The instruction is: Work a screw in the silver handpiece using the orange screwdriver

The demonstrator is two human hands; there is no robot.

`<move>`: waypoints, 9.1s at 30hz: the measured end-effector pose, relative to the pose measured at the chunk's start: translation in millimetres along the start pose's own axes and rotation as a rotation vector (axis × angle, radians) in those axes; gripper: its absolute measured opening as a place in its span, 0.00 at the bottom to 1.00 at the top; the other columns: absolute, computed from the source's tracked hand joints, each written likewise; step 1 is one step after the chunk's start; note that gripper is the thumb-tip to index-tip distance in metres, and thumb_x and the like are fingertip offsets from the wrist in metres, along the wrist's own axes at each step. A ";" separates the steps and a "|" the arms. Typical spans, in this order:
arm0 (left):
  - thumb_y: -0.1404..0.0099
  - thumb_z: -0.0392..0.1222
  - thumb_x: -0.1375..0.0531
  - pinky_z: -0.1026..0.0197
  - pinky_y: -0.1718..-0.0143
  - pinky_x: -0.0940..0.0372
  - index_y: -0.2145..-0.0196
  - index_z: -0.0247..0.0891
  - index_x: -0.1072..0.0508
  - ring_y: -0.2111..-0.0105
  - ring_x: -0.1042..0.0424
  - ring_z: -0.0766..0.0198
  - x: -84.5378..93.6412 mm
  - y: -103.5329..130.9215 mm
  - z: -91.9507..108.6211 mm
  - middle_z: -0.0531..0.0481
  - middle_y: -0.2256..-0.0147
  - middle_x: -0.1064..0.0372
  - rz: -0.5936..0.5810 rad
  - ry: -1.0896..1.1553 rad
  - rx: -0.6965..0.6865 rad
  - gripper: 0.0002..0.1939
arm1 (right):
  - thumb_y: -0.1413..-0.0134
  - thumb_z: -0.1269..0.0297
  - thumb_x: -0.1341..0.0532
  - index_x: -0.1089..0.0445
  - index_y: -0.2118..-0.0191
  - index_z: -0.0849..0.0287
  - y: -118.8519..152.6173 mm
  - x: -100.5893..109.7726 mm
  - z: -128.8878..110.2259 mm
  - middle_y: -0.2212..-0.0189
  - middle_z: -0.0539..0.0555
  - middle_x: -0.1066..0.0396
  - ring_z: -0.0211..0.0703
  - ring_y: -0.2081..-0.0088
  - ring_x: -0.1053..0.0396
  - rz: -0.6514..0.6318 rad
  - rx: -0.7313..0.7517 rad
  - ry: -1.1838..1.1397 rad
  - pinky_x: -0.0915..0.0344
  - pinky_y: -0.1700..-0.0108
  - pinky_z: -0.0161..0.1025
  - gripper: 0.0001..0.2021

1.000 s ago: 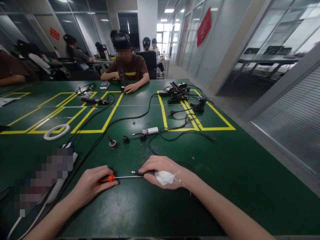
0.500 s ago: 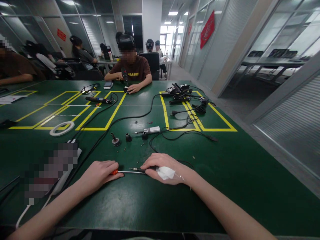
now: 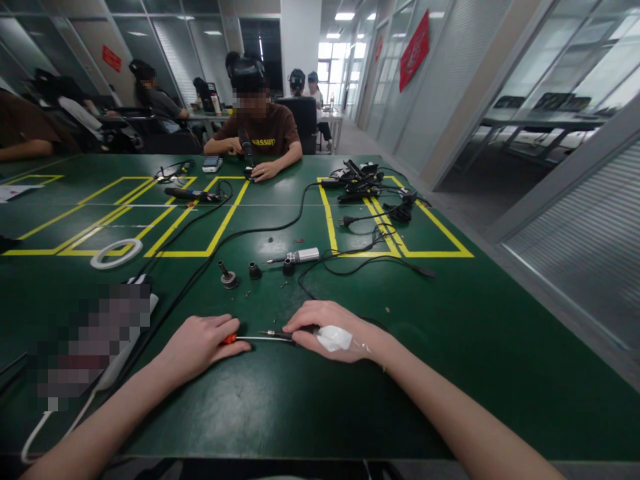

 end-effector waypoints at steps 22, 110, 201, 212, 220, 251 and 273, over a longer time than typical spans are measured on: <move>0.26 0.55 0.38 0.67 0.76 0.44 0.73 0.39 0.32 0.79 0.35 0.69 14.5 9.4 -13.7 0.57 0.77 0.34 0.242 0.374 0.068 0.22 | 0.29 0.64 0.41 0.20 0.52 0.62 1.3 -2.4 2.4 0.54 0.62 0.17 0.49 0.54 0.21 -0.009 0.000 0.026 0.28 0.49 0.46 0.12; 0.17 0.53 0.51 0.64 0.74 0.42 0.67 0.37 0.30 0.76 0.33 0.65 25.8 3.9 9.1 0.53 0.73 0.33 0.295 0.170 -0.071 0.24 | 0.30 0.66 0.40 0.20 0.52 0.62 0.1 -2.1 -1.1 0.55 0.61 0.17 0.48 0.55 0.21 0.002 0.007 0.046 0.27 0.50 0.45 0.11; 0.27 0.41 0.38 0.68 0.72 0.35 0.65 0.38 0.25 0.75 0.26 0.68 32.6 12.4 -7.0 0.53 0.73 0.25 0.269 0.478 -0.001 0.08 | 0.30 0.65 0.40 0.20 0.52 0.61 1.4 -1.8 -1.3 0.54 0.60 0.17 0.48 0.54 0.21 0.009 0.015 0.049 0.27 0.49 0.46 0.11; 0.26 0.43 0.39 0.67 0.73 0.37 0.66 0.38 0.24 0.77 0.27 0.68 32.1 12.1 -3.0 0.53 0.74 0.26 0.246 0.454 -0.006 0.10 | 0.29 0.65 0.40 0.20 0.51 0.61 1.6 -0.8 -1.9 0.54 0.61 0.17 0.48 0.54 0.21 -0.003 0.014 0.038 0.27 0.48 0.46 0.12; 0.33 0.39 0.37 0.68 0.72 0.36 0.65 0.39 0.27 0.76 0.27 0.68 25.2 13.2 -6.7 0.56 0.73 0.26 0.215 0.469 0.037 0.03 | 0.29 0.65 0.40 0.20 0.51 0.62 1.5 -2.4 -1.2 0.54 0.61 0.17 0.48 0.54 0.21 0.007 0.024 0.049 0.27 0.48 0.46 0.12; 0.30 0.39 0.38 0.67 0.73 0.39 0.67 0.38 0.26 0.77 0.30 0.68 30.2 11.6 -2.9 0.55 0.74 0.29 0.245 0.496 0.001 0.06 | 0.29 0.65 0.40 0.20 0.51 0.62 1.7 -1.7 -1.8 0.54 0.61 0.17 0.48 0.54 0.21 0.010 0.027 0.046 0.27 0.50 0.45 0.12; 0.24 0.42 0.40 0.65 0.72 0.37 0.64 0.37 0.21 0.75 0.27 0.65 33.1 11.0 -0.3 0.50 0.73 0.25 0.239 0.442 -0.051 0.11 | 0.29 0.64 0.40 0.20 0.51 0.62 1.5 -1.1 -1.7 0.53 0.62 0.17 0.48 0.54 0.21 -0.005 0.003 0.039 0.27 0.49 0.46 0.12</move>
Point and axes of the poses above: each hand's wrist, its own y-axis away from the middle knuckle, its own x-axis out of the back of the hand, z = x × y, the point moved 7 cm from there along -y, towards the middle knuckle
